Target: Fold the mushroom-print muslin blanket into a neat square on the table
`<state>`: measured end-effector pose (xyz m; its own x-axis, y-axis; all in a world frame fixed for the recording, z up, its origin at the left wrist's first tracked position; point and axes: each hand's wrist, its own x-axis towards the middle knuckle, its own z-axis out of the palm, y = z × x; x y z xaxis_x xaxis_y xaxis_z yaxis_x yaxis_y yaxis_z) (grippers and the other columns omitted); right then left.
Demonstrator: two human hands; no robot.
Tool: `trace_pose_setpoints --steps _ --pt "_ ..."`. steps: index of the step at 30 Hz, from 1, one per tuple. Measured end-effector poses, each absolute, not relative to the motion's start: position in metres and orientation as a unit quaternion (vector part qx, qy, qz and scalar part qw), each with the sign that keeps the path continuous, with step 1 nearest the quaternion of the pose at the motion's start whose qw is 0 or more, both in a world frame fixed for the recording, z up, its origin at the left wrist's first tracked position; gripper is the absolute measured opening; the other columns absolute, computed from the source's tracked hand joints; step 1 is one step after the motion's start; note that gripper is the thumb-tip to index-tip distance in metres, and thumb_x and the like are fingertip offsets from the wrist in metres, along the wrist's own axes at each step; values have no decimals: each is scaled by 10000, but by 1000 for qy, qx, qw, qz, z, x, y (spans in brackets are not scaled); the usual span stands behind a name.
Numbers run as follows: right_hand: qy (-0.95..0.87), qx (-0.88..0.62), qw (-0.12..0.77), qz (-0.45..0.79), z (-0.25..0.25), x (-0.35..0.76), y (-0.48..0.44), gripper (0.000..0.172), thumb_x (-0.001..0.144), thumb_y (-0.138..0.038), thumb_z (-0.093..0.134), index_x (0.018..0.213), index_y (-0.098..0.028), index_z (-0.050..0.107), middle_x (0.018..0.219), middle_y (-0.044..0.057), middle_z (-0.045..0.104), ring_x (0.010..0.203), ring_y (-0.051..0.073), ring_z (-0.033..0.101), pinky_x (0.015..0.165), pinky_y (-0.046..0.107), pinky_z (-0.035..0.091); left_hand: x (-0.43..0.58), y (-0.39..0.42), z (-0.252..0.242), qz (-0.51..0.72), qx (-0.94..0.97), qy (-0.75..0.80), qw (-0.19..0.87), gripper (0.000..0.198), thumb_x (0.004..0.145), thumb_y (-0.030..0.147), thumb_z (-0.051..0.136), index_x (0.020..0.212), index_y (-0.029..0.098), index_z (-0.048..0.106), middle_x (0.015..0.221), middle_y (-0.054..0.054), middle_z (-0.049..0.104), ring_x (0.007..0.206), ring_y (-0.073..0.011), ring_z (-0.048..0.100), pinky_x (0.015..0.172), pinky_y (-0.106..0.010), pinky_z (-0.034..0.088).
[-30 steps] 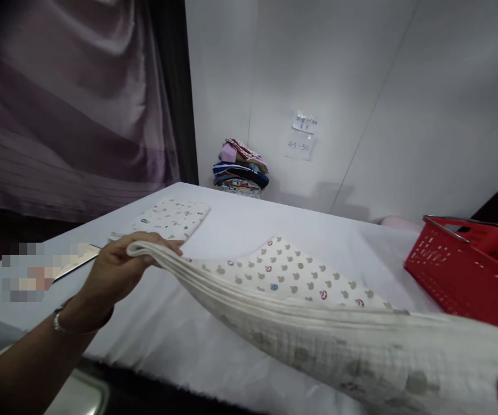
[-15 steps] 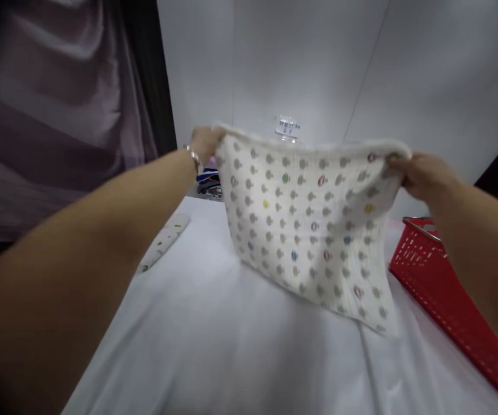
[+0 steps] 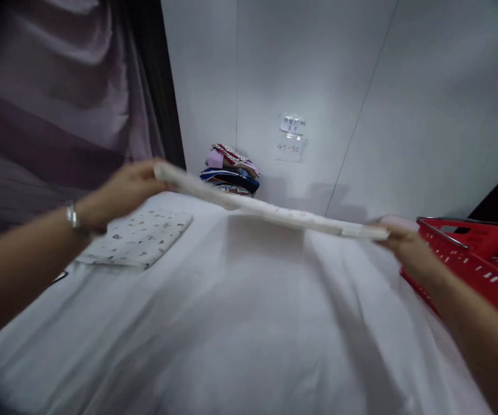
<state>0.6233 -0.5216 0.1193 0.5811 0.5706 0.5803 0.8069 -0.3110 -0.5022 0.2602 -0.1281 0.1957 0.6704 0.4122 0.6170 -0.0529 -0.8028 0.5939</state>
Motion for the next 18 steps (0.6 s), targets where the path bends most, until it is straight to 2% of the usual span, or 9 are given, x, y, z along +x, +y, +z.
trace_pose_setpoints --steps 1,4,6,7,12,18 --pt "-462 -786 406 -68 82 613 -529 399 786 -423 617 974 -84 710 975 137 697 895 211 664 720 243 489 240 -137 154 308 896 122 294 271 755 321 627 930 119 673 902 -23 686 942 -277 633 830 -429 489" --pt "-495 -767 406 51 -17 579 -550 416 775 -565 588 909 -196 726 1060 113 680 1023 274 621 878 368 500 192 -163 41 141 915 154 345 277 786 397 590 975 218 686 1072 -42 681 1006 -254 618 915 -405 471" --pt "-496 -758 415 78 -59 561 -561 437 750 -622 577 859 -222 717 1054 109 682 1119 310 560 933 457 474 173 -175 -7 105 904 168 380 308 794 449 556 947 217 691 1056 -46 690 998 -238 625 921 -365 475" --pt "-487 -759 424 80 -71 555 -566 433 764 -618 562 895 -231 707 1086 108 669 1159 309 529 959 474 455 167 -180 -20 103 896 183 391 355 797 482 537 972 210 684 1086 -54 680 1018 -237 619 929 -360 473" --pt "-515 -753 406 45 -76 540 -580 354 835 -526 520 1009 -255 666 1128 93 649 1208 275 489 994 461 434 151 -182 -19 162 877 231 389 552 767 609 521 1119 197 628 1290 -73 558 1193 -258 511 1033 -400 385" --pt "-612 -716 333 -38 -87 519 -586 256 901 -348 458 1087 -281 621 1165 49 632 1221 235 478 957 451 456 132 -183 -5 164 871 257 385 616 712 673 539 1077 190 651 1232 -78 601 1149 -266 549 1007 -386 419"
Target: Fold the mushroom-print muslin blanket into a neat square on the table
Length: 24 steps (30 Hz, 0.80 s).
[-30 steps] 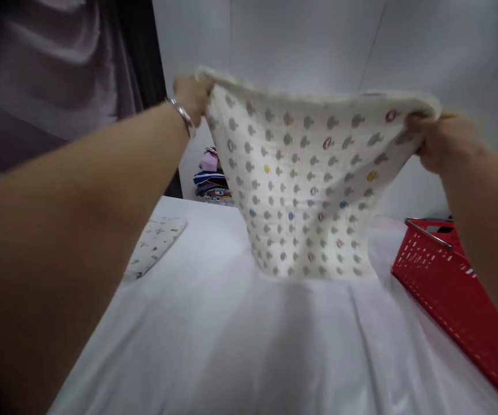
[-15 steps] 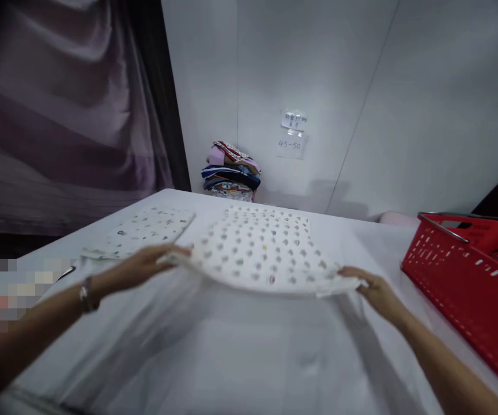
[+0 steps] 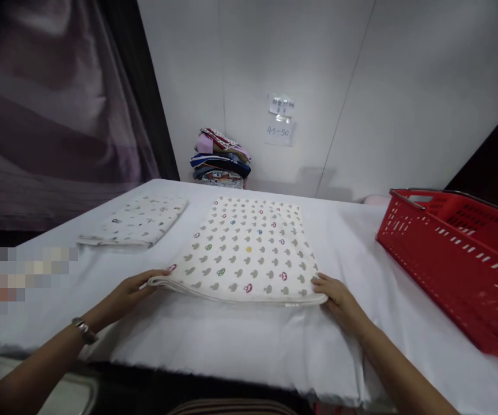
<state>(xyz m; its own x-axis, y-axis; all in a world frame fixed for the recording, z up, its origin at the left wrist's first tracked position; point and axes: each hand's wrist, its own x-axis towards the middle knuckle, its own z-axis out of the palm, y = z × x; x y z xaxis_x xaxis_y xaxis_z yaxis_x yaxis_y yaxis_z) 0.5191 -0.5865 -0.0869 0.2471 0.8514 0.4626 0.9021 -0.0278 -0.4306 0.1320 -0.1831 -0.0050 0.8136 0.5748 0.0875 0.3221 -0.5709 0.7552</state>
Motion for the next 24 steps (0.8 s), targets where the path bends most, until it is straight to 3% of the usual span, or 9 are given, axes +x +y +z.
trace_pose_setpoints --steps 4,8,15,19,22,24 --pt "-643 -703 293 -84 -93 508 -590 300 889 -200 449 1156 -262 572 1233 55 592 1257 217 438 967 433 440 123 -182 -6 187 877 257 361 546 755 614 531 1110 214 644 1226 -48 609 1155 -257 544 1010 -382 415" --pt "-652 -712 245 -88 -89 506 -590 318 885 -159 428 1150 -243 583 1234 67 591 1257 212 437 971 432 424 124 -178 -20 119 885 246 376 495 745 574 542 1046 204 672 1153 -57 652 1085 -267 590 935 -375 478" --pt "-644 -740 189 -40 -75 488 -596 486 818 -94 420 1259 -264 536 1338 62 507 1323 229 338 1056 523 284 121 -198 -11 67 919 217 323 320 719 390 527 928 204 682 1141 -48 651 1143 -269 543 994 -378 420" --pt "-600 -757 258 31 -58 494 -587 548 756 -97 436 1264 -275 538 1355 34 491 1292 215 389 1079 494 281 124 -208 13 34 925 240 292 359 691 393 574 1000 245 680 1178 -33 632 1128 -272 553 962 -358 442" --pt "-461 -815 346 59 -42 521 -557 447 783 -156 437 1196 -218 595 1296 50 547 1206 203 490 1025 387 386 143 -211 18 52 923 262 276 410 746 485 540 1059 251 663 1218 -45 609 1119 -264 560 899 -341 483" --pt "-346 -869 345 79 -34 545 -527 373 835 -210 425 1153 -186 619 1201 62 615 1107 190 566 949 317 446 163 -214 12 70 938 236 245 415 782 505 509 1067 243 659 1225 -51 605 1122 -252 558 907 -345 481"
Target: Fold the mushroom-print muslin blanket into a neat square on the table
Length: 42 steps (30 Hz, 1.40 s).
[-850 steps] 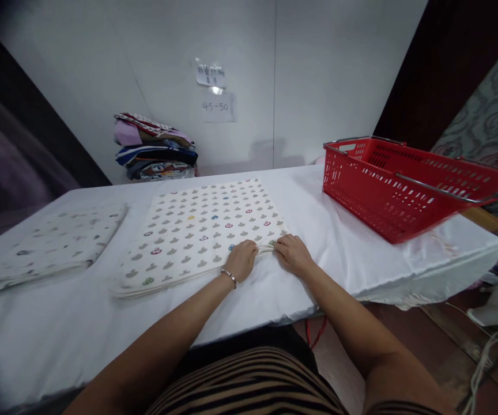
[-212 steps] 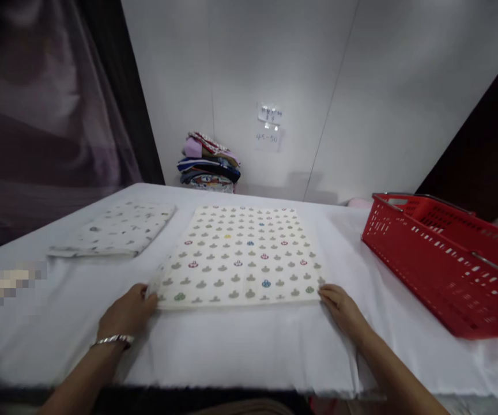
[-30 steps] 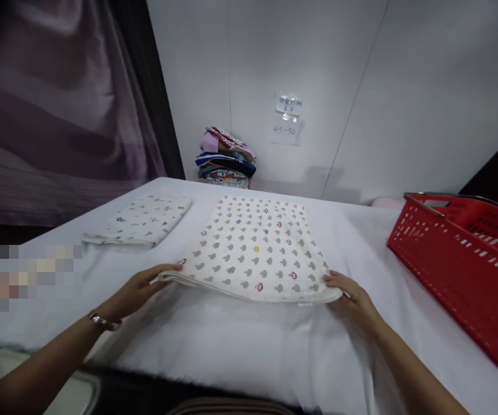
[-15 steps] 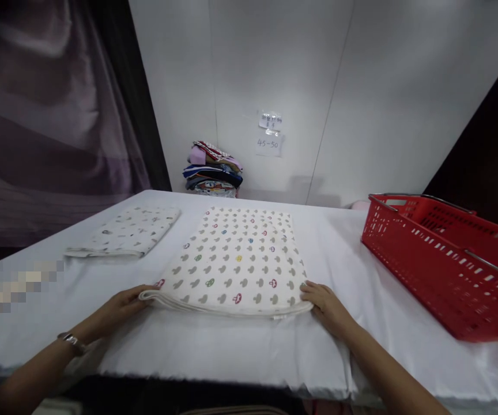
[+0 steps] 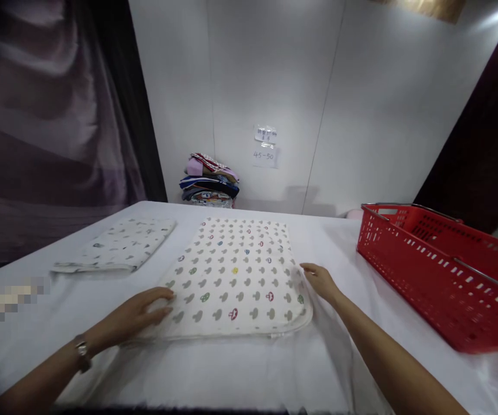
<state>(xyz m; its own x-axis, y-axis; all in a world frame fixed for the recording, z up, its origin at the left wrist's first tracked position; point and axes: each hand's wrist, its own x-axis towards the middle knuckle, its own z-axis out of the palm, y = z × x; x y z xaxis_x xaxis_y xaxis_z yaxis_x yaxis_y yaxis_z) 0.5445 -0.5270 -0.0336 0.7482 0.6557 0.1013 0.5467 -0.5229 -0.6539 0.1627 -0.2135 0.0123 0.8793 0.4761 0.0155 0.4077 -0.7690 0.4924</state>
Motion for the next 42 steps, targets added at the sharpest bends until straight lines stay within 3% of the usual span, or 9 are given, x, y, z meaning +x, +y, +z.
trace_pose_setpoints --steps 4,8,10,17,20,25,31,37,42 --pt "-237 -928 269 100 -28 595 -460 316 857 -261 472 1095 -135 638 972 93 695 915 210 648 766 279 504 197 -215 -16 100 971 162 143 394 789 463 544 1082 224 654 1268 -76 574 1169 -254 525 990 -395 430" --pt "-191 -952 214 110 -31 639 -399 188 788 -216 594 883 -78 679 790 145 689 779 246 664 661 285 494 206 -208 -45 133 982 109 78 370 787 433 576 1105 254 641 1269 -68 573 1156 -243 538 987 -392 444" --pt "-166 -960 196 116 -33 656 -373 159 782 -213 628 842 -72 667 777 151 677 774 236 660 659 284 492 203 -203 -55 154 981 100 61 396 793 458 570 1147 288 620 1286 -48 563 1157 -240 539 976 -388 460" --pt "-107 -968 174 146 -39 696 -321 276 889 -378 547 982 -125 604 953 59 638 813 142 617 740 321 516 192 -191 -76 191 978 81 20 563 764 482 592 1308 445 452 1349 48 492 1154 -260 550 936 -382 509" --pt "-95 -966 173 167 -39 707 -315 266 827 -371 622 925 -124 621 859 69 655 782 172 632 710 333 523 191 -188 -84 197 977 82 18 643 745 495 589 1343 501 351 1352 83 464 1145 -276 555 908 -407 532" --pt "-83 -962 195 169 -37 716 -310 260 667 -301 737 833 -123 647 707 100 652 717 263 646 577 340 517 190 -186 -94 185 980 77 1 697 752 506 566 1382 490 270 1375 81 419 1180 -274 521 940 -410 514" --pt "-107 -957 233 133 -38 722 -308 276 680 -238 692 915 -106 634 791 122 665 729 256 651 568 295 499 189 -188 -90 164 983 74 -21 708 769 504 547 1401 471 231 1381 64 405 1187 -272 513 935 -409 518" --pt "-145 -961 230 49 -50 725 -323 484 779 -302 588 1227 -151 487 1122 149 607 1034 264 584 780 316 481 187 -190 -88 152 985 85 2 687 771 505 539 1385 504 230 1371 95 409 1203 -255 500 963 -390 503" --pt "-168 -964 206 27 -52 707 -336 604 820 -385 531 1351 -153 361 1187 162 576 1090 283 553 846 351 454 192 -198 -72 164 983 77 14 633 780 497 566 1372 441 348 1383 70 423 1196 -255 512 952 -378 508"
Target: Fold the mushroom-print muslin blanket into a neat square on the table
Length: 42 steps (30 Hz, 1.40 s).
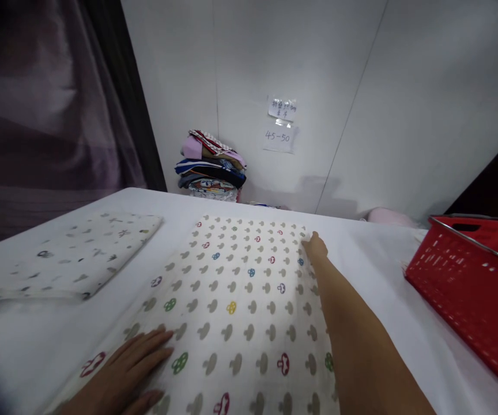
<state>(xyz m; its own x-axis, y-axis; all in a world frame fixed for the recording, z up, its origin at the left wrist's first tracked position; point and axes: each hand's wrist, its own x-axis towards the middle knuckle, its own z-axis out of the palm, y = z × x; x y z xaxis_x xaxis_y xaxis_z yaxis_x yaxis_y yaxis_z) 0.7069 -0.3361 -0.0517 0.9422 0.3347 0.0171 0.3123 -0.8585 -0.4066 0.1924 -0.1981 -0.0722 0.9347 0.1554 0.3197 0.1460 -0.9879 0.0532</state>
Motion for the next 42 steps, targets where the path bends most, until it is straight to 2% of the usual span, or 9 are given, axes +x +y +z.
trace_pose_setpoints --steps 4,7,13,17,20,23,29,33,42 --pt "-184 -965 181 35 -46 678 -361 656 834 -410 510 1396 -144 301 1193 171 574 1105 305 540 861 375 439 195 -208 -59 156 984 82 33 503 818 477 540 1299 337 497 1370 -3 471 1212 -257 499 983 -406 468" --pt "-198 -965 163 50 -44 650 -394 700 833 -423 507 1424 -142 257 1181 163 584 1076 311 551 840 382 440 192 -216 -55 130 984 99 75 454 840 440 516 1257 262 543 1371 -68 476 1247 -273 456 1015 -456 415" --pt "-266 -947 170 62 -52 580 -483 671 833 -435 499 1417 -166 307 901 65 656 784 221 612 680 314 455 184 -237 -45 102 981 99 136 426 846 399 521 1226 211 549 1354 -110 484 1245 -268 441 1042 -467 359" --pt "-287 -918 272 32 -59 533 -536 520 827 -419 500 1296 -193 483 917 44 641 728 172 588 675 290 464 184 -259 -40 98 980 72 160 426 842 425 536 1213 217 544 1365 -99 467 1249 -265 425 1043 -466 346" --pt "-328 -872 364 -12 -60 500 -561 343 828 -400 491 1076 -200 617 947 52 631 755 170 581 667 288 475 193 -279 -42 107 979 28 169 451 837 422 555 1239 219 519 1348 -101 476 1237 -264 426 1028 -456 352" --pt "-401 -826 396 -27 -59 475 -574 229 834 -358 494 916 -210 648 929 56 633 821 185 588 700 299 488 208 -299 -47 114 979 -9 167 409 843 392 561 1215 225 529 1303 -91 509 1189 -253 459 998 -446 369" --pt "-509 -787 342 -66 -54 449 -584 250 855 -249 450 997 -245 655 1085 59 624 1032 203 559 898 383 469 241 -326 -52 138 974 -42 172 204 874 274 529 1050 203 606 1133 -68 588 1056 -217 509 895 -384 411" --pt "-534 -788 302 -58 -53 444 -582 264 868 -264 463 1053 -256 651 1120 52 614 1037 195 562 897 361 480 254 -335 -49 142 974 -45 169 159 888 253 502 947 185 634 998 -63 606 942 -202 519 822 -357 415" --pt "-555 -794 237 -78 -48 437 -576 279 917 -262 426 1067 -247 661 1098 58 632 997 199 576 826 342 507 272 -346 -51 141 971 -11 192 229 920 224 434 839 168 641 863 -44 617 829 -169 530 770 -321 416"
